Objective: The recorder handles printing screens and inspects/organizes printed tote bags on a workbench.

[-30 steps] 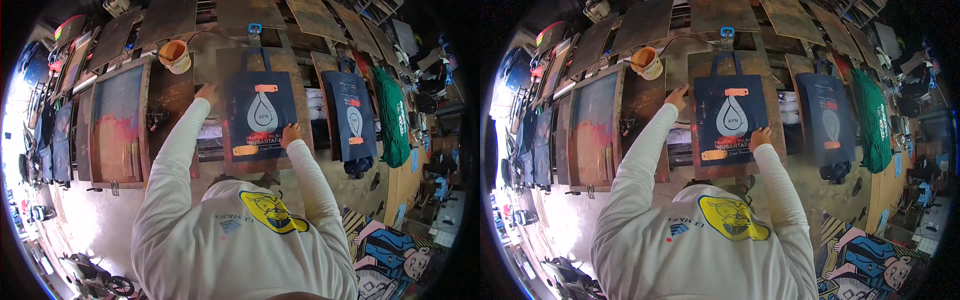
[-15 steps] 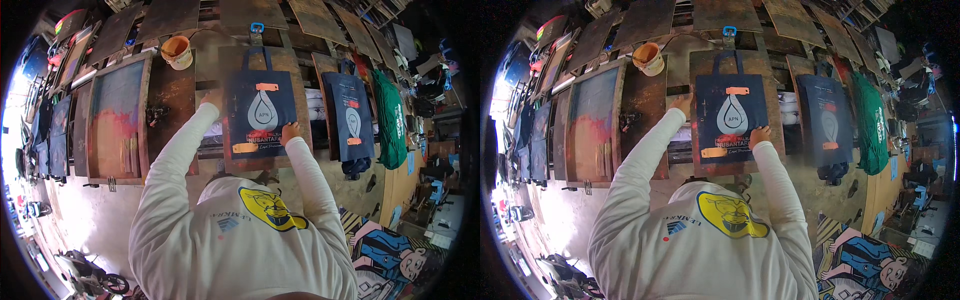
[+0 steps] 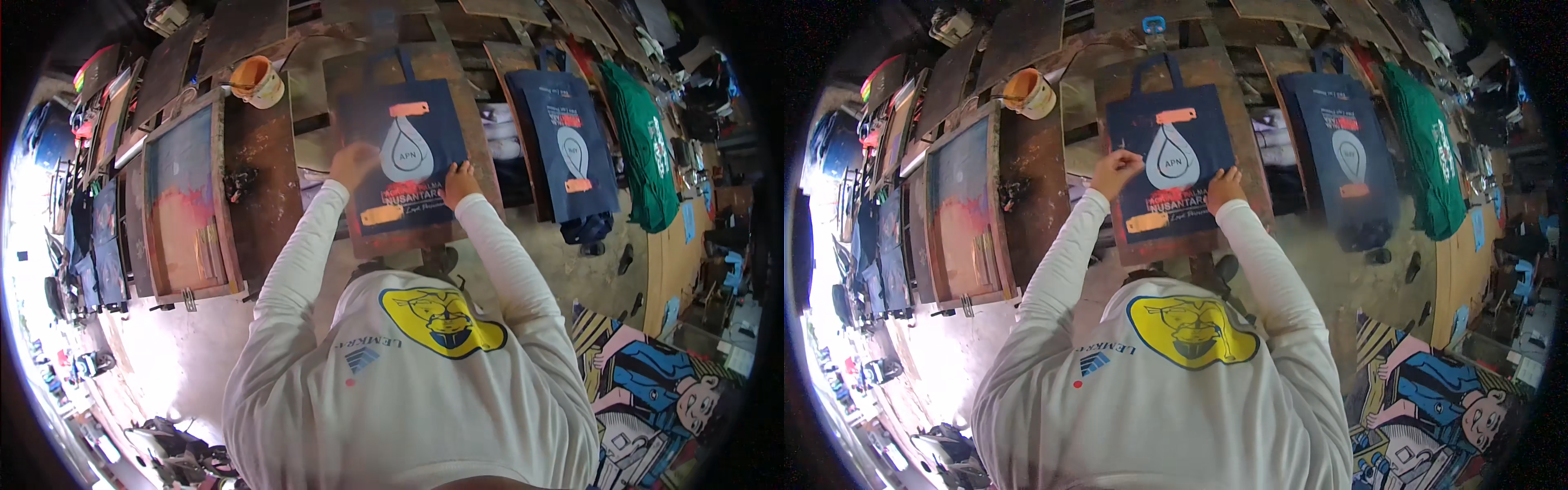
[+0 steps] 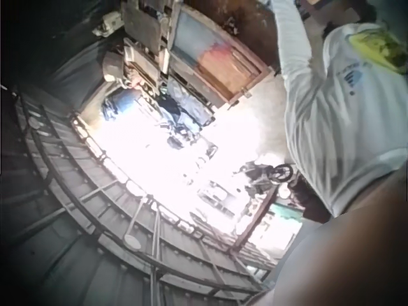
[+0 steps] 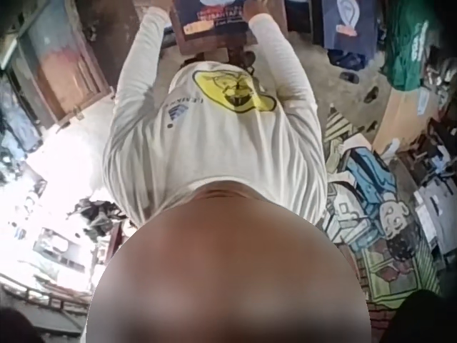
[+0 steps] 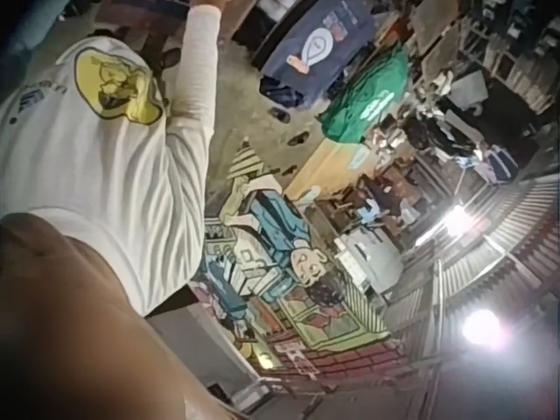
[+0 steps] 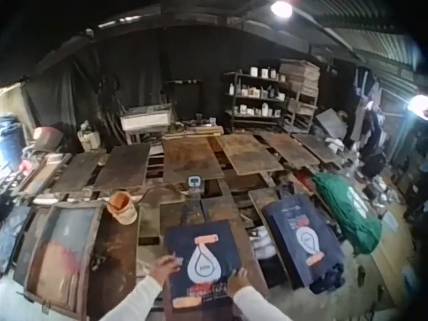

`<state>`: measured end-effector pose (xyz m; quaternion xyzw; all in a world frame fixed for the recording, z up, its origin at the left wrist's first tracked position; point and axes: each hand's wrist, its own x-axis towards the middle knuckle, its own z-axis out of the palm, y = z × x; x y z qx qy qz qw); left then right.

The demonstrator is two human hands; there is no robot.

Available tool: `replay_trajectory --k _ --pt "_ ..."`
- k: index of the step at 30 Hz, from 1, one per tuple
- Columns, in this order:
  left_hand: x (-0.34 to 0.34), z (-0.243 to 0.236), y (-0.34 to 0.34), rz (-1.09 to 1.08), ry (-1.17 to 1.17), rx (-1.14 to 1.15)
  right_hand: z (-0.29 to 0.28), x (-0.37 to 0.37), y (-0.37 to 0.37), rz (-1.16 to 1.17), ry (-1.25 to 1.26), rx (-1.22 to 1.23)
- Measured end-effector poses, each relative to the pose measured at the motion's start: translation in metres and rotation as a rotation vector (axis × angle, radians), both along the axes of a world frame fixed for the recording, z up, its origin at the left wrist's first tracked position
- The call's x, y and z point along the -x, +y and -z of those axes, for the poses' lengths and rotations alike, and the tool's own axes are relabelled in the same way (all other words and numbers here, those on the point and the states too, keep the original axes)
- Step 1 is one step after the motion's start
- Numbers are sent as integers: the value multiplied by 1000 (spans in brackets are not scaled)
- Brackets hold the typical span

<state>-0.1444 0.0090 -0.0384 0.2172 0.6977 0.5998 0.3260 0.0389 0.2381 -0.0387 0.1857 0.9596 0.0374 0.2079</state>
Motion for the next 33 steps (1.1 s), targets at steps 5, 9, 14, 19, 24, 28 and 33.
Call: replay_trajectory --k 5,9,14,19,24,28,33 --pt "-57 11 12 97 1040 771 11 -46 24 -20 358 169" --pt "-59 9 -14 -311 643 564 6 -73 61 -13 521 425" --pt "-120 30 -59 -607 474 521 14 -89 77 506 604 970" --pt "-179 51 -70 -762 365 659 19 -78 80 622 390 1199" --pt "-192 73 -64 -807 353 650 51 -71 83 232 466 947" --pt "-188 57 -62 -741 278 712 42 -69 70 334 222 1095" --pt "-176 44 -56 -655 323 878 42 -90 65 268 499 785"
